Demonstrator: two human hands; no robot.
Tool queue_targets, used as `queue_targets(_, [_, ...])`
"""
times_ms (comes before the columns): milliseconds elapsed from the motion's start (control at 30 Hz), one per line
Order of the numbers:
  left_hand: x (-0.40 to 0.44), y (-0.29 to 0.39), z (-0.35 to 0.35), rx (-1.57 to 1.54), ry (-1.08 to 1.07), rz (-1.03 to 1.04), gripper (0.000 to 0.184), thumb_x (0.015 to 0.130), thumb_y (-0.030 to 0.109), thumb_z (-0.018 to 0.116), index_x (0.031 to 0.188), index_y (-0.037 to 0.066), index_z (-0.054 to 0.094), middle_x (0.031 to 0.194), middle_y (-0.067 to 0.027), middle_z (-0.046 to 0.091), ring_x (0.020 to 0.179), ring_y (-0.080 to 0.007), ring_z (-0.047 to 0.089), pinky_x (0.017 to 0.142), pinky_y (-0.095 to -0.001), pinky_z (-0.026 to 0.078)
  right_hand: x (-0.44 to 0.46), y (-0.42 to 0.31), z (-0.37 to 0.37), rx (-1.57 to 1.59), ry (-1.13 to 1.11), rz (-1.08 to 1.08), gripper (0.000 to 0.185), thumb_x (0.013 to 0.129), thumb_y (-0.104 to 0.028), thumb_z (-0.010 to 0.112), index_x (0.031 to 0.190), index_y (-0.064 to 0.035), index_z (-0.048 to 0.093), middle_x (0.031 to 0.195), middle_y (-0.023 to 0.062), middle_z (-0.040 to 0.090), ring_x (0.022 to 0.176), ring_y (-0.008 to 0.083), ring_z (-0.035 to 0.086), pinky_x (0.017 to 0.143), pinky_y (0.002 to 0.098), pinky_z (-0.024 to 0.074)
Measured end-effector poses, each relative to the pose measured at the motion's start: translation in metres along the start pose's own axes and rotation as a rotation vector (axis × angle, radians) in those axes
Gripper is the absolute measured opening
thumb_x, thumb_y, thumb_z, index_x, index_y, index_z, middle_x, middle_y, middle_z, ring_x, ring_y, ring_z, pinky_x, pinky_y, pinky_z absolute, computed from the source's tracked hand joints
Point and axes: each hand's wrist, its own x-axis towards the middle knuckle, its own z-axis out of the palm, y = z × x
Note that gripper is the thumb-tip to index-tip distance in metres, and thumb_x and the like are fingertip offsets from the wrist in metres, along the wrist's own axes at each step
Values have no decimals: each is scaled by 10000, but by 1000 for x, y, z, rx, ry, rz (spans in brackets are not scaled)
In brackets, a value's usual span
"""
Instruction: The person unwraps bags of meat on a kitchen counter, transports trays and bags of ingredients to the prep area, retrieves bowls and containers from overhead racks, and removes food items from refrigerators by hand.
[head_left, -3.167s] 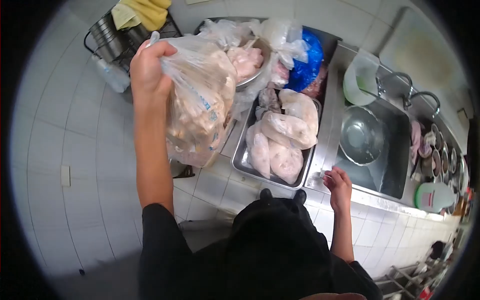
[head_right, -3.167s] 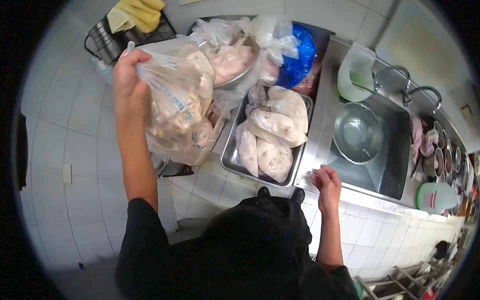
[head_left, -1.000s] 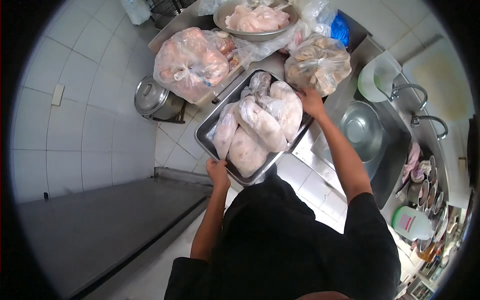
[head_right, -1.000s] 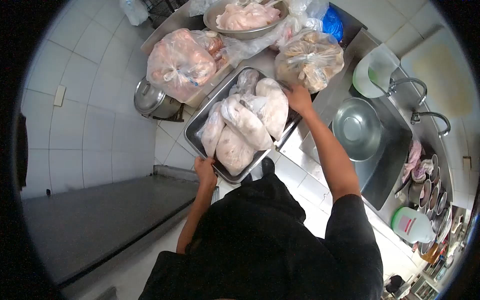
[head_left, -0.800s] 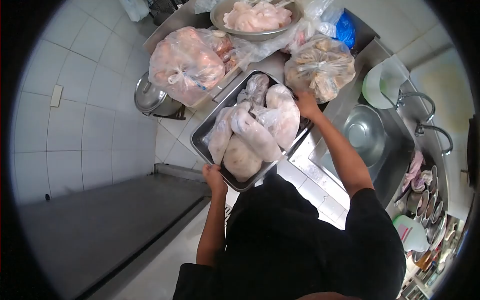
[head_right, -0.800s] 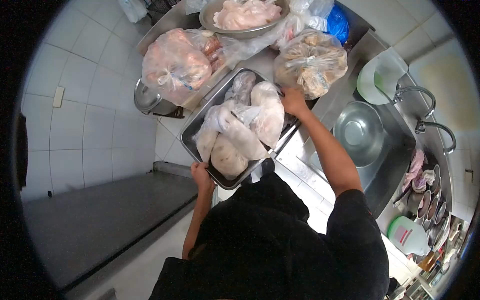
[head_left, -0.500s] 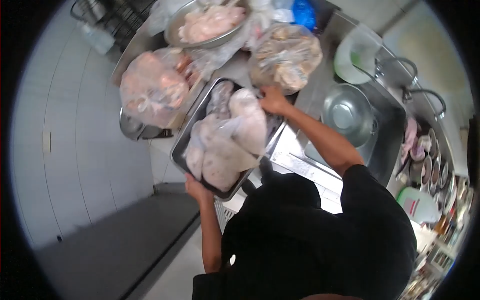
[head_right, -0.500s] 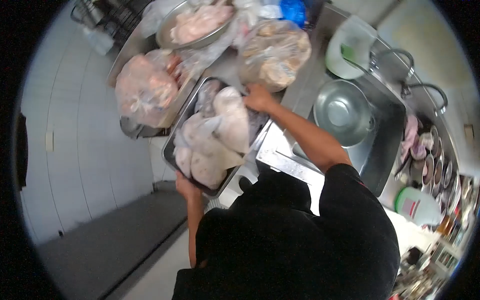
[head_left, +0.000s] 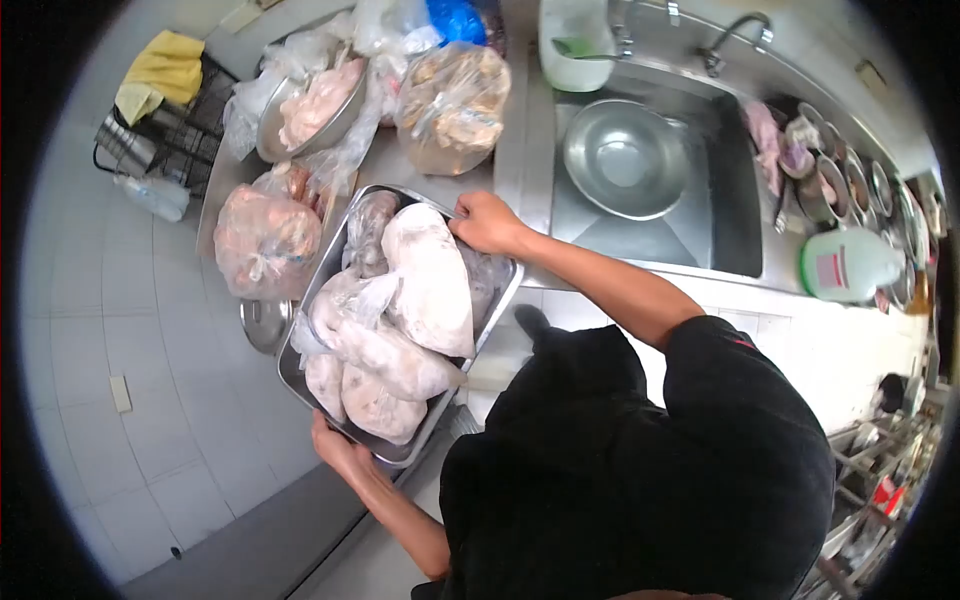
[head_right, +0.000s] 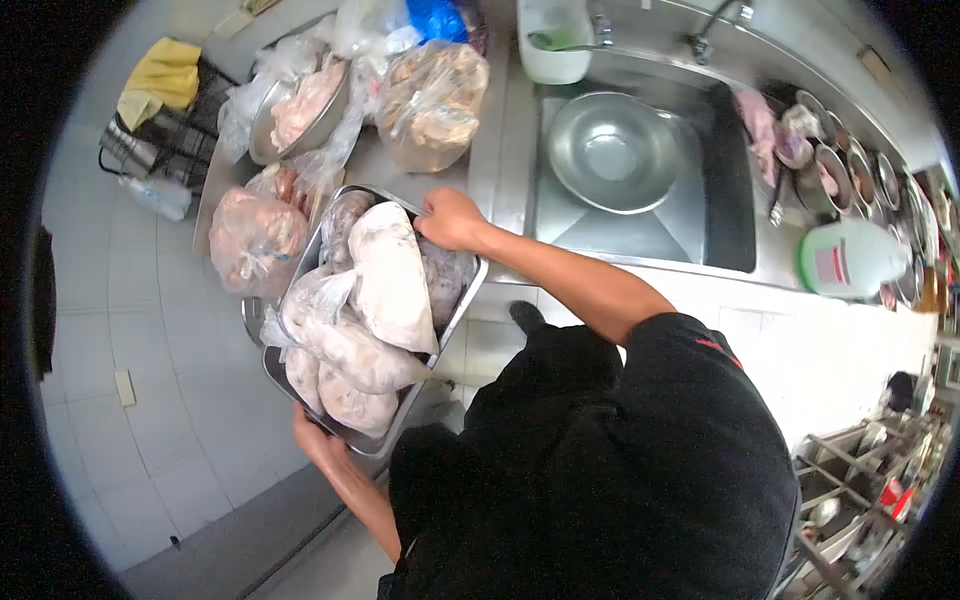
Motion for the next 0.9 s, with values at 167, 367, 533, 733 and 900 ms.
queue_targets(167, [-27,11,22,75,-235,-32,291,926,195,427,1046,-58,505,1029,-166,571,909,-269,587,785,-391,496,-92,8,-67,53,140,122,201,704,-163,593,670,8,492,598,120,480,593,167,451,548,344,386])
queue_targets(367, [-74,-17,77,180,-486,-6,199,914,138,463,905,-43,544,915,-127,589,812,-213,587,738,-351,484,-219,40,-143,308,308,308,188,669,-139,608,660,3,486,614,34,444,602,126,390,520,319,354])
queue_targets(533, [-109,-68,134,300,-695,-12,157,877,131,545,801,-6,552,760,-72,582,676,-151,553,641,-296,453,-318,80,-183,363,558,442,140,658,-88,603,728,25,560,679,52,540,636,130,481,556,289,404])
queue_targets(733, [-171,-149,212,507,-905,70,229,852,172,589,670,38,554,644,19,496,621,-85,408,567,-266,333,-412,124,-220,621,839,485,90,697,-22,604,667,-18,519,641,-3,510,571,87,444,498,251,374])
queue_targets(900, [-210,-215,256,659,-992,178,242,854,188,601,673,34,557,631,29,479,612,-76,385,561,-261,327,-470,166,-232,813,979,528,74,688,20,571,673,-25,515,644,8,523,551,97,462,497,258,390])
